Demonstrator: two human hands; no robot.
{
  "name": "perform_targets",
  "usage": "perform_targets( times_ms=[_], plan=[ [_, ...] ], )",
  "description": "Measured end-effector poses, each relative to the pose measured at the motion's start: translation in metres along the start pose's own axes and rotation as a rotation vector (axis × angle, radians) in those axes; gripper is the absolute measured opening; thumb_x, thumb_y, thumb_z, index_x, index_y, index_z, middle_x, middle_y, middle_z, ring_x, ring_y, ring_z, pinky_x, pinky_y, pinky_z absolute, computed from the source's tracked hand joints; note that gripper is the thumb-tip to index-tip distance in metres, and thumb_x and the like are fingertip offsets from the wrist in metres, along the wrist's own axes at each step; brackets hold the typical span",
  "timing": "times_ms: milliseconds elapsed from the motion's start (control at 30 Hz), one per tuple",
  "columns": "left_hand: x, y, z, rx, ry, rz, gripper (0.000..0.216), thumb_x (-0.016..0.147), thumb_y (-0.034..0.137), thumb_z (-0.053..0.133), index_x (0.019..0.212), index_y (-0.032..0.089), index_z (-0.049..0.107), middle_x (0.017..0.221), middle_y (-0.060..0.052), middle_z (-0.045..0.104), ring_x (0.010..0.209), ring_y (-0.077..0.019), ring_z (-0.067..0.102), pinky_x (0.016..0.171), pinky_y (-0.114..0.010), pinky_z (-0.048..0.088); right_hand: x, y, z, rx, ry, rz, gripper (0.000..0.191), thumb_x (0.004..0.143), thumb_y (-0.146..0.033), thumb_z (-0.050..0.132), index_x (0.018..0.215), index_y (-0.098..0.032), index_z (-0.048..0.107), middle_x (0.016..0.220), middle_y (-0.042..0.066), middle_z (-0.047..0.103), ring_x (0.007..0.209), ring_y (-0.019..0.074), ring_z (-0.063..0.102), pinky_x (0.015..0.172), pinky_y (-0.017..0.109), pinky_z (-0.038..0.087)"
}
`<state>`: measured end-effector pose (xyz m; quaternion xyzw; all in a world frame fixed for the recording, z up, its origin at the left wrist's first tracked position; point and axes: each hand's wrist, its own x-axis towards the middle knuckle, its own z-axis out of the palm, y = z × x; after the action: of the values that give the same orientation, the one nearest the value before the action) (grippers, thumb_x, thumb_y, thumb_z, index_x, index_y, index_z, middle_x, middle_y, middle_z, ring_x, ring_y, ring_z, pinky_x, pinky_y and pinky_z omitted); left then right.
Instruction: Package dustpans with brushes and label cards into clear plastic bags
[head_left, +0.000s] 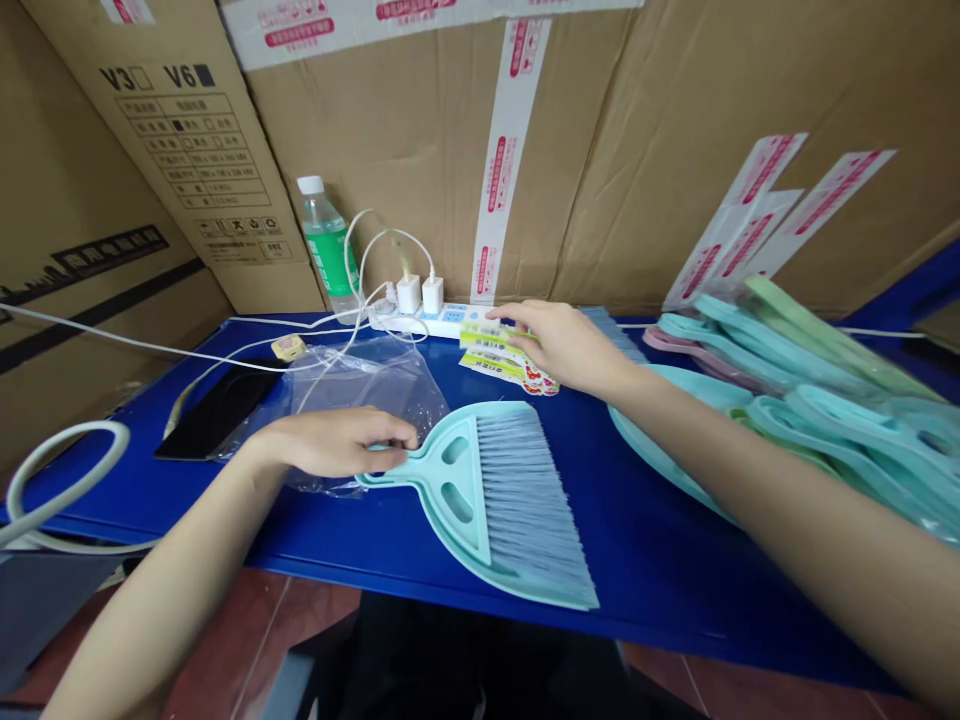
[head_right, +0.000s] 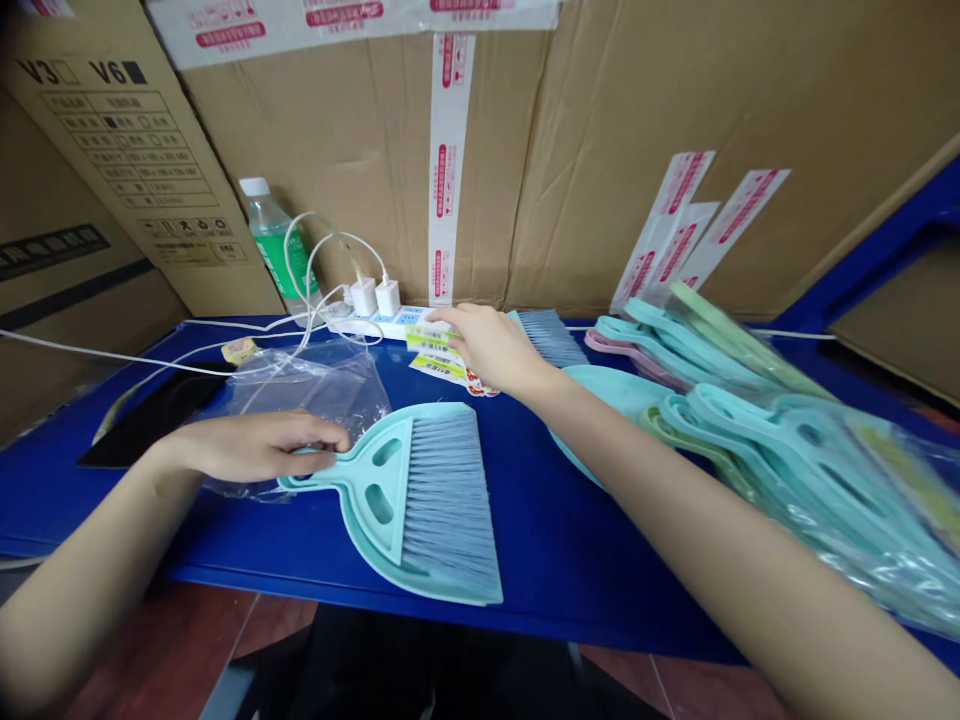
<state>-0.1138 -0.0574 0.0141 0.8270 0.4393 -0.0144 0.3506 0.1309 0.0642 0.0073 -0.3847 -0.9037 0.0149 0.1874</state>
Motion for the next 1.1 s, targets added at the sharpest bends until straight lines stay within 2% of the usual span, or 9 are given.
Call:
perform_targets(
  times_ms=[100, 200, 300, 400, 467, 667, 767, 900, 1100],
  plan=[
    [0.0, 0.0, 0.0, 0.01, 0.003, -0.01, 0.024, 0.096, 0.032, 0.042, 0.08, 0.018, 0.052, 0.073, 0.003, 0.05, 0.068, -0.0115, 0.046, 0.063, -0.019, 0.038, -0.021, -0.001, -0.011, 0.106, 0.135, -0.049, 0.042, 0.091, -0.014, 0.044, 0.127, -0.024, 0.066, 0.102, 0.008, 0.071, 0.089, 0.0225, 0.065, 0.078, 0.035, 0.048],
    [0.0, -0.001, 0.0, 0.024, 0.006, -0.017, 0.023, 0.096, 0.031, 0.041, 0.082, 0.018, 0.054, 0.074, 0.002, 0.053, 0.069, -0.0117, 0.048, 0.064, -0.019, 0.039, -0.046, -0.002, -0.017, 0.283, 0.16, -0.056, 0.034, 0.091, -0.021, 0.046, 0.106, -0.022, 0.076, 0.085, 0.007, 0.068, 0.068, 0.0185, 0.06, 0.063, 0.031, 0.047],
    [0.0, -0.001, 0.0, 0.041, 0.011, -0.014, 0.023, 0.097, 0.03, 0.041, 0.086, 0.018, 0.057, 0.077, 0.001, 0.057, 0.07, -0.0121, 0.051, 0.065, -0.019, 0.04, -0.068, -0.004, -0.017, 0.48, 0.027, -0.043, 0.036, 0.092, -0.025, 0.043, 0.102, -0.022, 0.078, 0.089, 0.007, 0.071, 0.069, 0.0174, 0.062, 0.061, 0.03, 0.048],
    [0.0, -0.001, 0.001, 0.051, 0.016, -0.017, 0.022, 0.097, 0.029, 0.041, 0.093, 0.018, 0.06, 0.083, 0.0, 0.063, 0.075, -0.0132, 0.055, 0.07, -0.02, 0.042, -0.081, -0.005, -0.015, 0.69, -0.145, -0.002, 0.038, 0.093, -0.03, 0.044, 0.115, -0.024, 0.075, 0.108, 0.007, 0.073, 0.087, 0.0199, 0.066, 0.073, 0.033, 0.053],
    [0.0, -0.001, 0.001, 0.061, 0.032, -0.016, 0.022, 0.097, 0.028, 0.042, 0.099, 0.018, 0.061, 0.09, -0.001, 0.066, 0.081, -0.0144, 0.058, 0.075, -0.021, 0.043, -0.086, -0.006, -0.014, 0.785, -0.248, 0.04, 0.04, 0.093, -0.035, 0.046, 0.123, -0.025, 0.071, 0.113, 0.006, 0.073, 0.084, 0.0193, 0.066, 0.073, 0.034, 0.054],
    [0.0, -0.002, 0.001, 0.098, 0.079, -0.004, 0.023, 0.095, 0.027, 0.044, 0.106, 0.018, 0.061, 0.101, -0.004, 0.069, 0.089, -0.0163, 0.06, 0.08, -0.024, 0.043, -0.098, -0.008, -0.012, 1.119, -0.416, 0.188, 0.05, 0.088, -0.052, 0.058, 0.127, -0.022, 0.068, 0.075, 0.003, 0.07, 0.059, 0.013, 0.059, 0.062, 0.03, 0.053],
    [0.002, -0.001, 0.001, 0.092, 0.077, 0.0, 0.024, 0.094, 0.027, 0.044, 0.107, 0.017, 0.062, 0.101, -0.005, 0.069, 0.088, -0.016, 0.06, 0.08, -0.024, 0.044, -0.101, -0.01, -0.01, 1.296, -0.435, 0.298, 0.056, 0.082, -0.055, 0.067, 0.127, -0.021, 0.069, 0.076, 0.004, 0.071, 0.061, 0.0139, 0.062, 0.062, 0.03, 0.054],
    [0.003, 0.0, 0.001, 0.072, 0.08, 0.009, 0.024, 0.095, 0.026, 0.042, 0.105, 0.017, 0.062, 0.1, -0.004, 0.07, 0.087, -0.0159, 0.061, 0.081, -0.024, 0.044, -0.102, -0.012, -0.009, 1.265, -0.483, 0.353, 0.057, 0.076, -0.051, 0.075, 0.125, -0.022, 0.07, 0.078, 0.002, 0.074, 0.062, 0.0141, 0.063, 0.061, 0.03, 0.055],
    [0.004, 0.0, 0.001, 0.049, 0.055, 0.04, 0.024, 0.096, 0.026, 0.042, 0.102, 0.017, 0.063, 0.097, -0.004, 0.07, 0.084, -0.0157, 0.061, 0.076, -0.023, 0.044, -0.108, -0.012, -0.013, 1.158, -0.501, 0.308, 0.061, 0.077, -0.046, 0.073, 0.132, -0.022, 0.063, 0.072, 0.001, 0.074, 0.056, 0.0135, 0.061, 0.053, 0.027, 0.049]
  ],
)
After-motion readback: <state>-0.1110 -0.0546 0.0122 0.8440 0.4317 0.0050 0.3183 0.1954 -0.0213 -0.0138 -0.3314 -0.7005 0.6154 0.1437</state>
